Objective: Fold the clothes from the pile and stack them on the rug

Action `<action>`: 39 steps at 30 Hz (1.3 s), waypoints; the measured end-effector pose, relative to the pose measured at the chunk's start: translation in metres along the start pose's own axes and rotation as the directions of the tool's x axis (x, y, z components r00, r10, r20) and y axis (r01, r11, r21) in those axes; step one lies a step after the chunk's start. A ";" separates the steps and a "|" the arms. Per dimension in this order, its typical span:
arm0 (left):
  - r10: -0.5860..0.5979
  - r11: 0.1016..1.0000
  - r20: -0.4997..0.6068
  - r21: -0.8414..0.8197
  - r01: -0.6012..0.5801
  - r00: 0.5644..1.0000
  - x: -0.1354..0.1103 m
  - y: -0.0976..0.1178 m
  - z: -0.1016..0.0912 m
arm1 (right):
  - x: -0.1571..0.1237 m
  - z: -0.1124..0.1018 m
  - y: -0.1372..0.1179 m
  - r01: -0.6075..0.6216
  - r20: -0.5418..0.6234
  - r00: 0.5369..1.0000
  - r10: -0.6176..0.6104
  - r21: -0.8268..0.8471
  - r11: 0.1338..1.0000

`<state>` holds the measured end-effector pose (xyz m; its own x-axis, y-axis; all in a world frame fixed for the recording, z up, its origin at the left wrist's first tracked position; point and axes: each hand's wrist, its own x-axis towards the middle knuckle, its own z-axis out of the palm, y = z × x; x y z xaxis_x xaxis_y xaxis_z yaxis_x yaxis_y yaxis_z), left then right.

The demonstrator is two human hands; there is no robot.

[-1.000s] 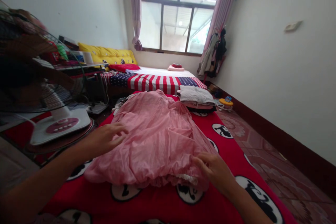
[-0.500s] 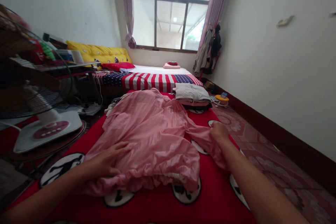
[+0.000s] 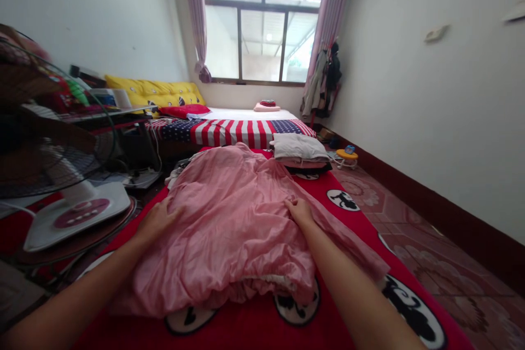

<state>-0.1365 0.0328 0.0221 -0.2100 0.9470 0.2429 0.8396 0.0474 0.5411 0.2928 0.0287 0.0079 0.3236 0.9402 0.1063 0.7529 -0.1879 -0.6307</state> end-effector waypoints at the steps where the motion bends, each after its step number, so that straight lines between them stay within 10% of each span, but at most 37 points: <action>1: -0.052 0.997 0.013 -0.060 0.053 0.999 0.008 -0.004 0.002 | 0.003 0.000 0.002 -0.015 -0.014 1.000 0.015 0.014 1.000; 7: -0.151 0.973 -0.013 -0.179 0.147 0.988 0.032 -0.033 0.009 | 0.014 -0.025 0.023 -0.069 -0.224 0.973 0.060 -0.030 0.997; 13: -0.074 0.993 -0.048 -0.093 0.069 0.996 0.023 -0.033 -0.003 | 0.004 -0.038 0.034 -0.034 -0.175 0.985 0.004 -0.167 0.985; 18: 0.328 0.945 -0.200 0.072 -0.320 0.923 0.028 0.024 -0.005 | 0.018 -0.024 -0.007 0.063 -0.234 0.966 -0.109 -0.196 0.979; 27: 0.631 0.752 0.287 0.003 -0.659 0.721 0.063 0.133 0.096 | 0.053 0.081 -0.106 0.538 0.107 0.842 -0.528 -0.100 0.837; 32: 0.469 0.826 0.377 0.133 -0.548 0.799 0.117 0.112 0.116 | 0.103 0.081 -0.065 0.438 0.195 0.896 -0.399 -0.243 0.866; 39: 0.495 0.800 0.372 0.157 -0.579 0.785 0.134 0.072 0.119 | 0.135 0.050 0.003 0.267 0.172 0.963 -0.207 -0.536 0.801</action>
<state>-0.0446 0.2009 -0.0017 0.4377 0.8850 0.1589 0.8717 -0.4609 0.1661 0.3097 0.1699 -0.0181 0.0578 0.9932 0.1006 0.9966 -0.0514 -0.0650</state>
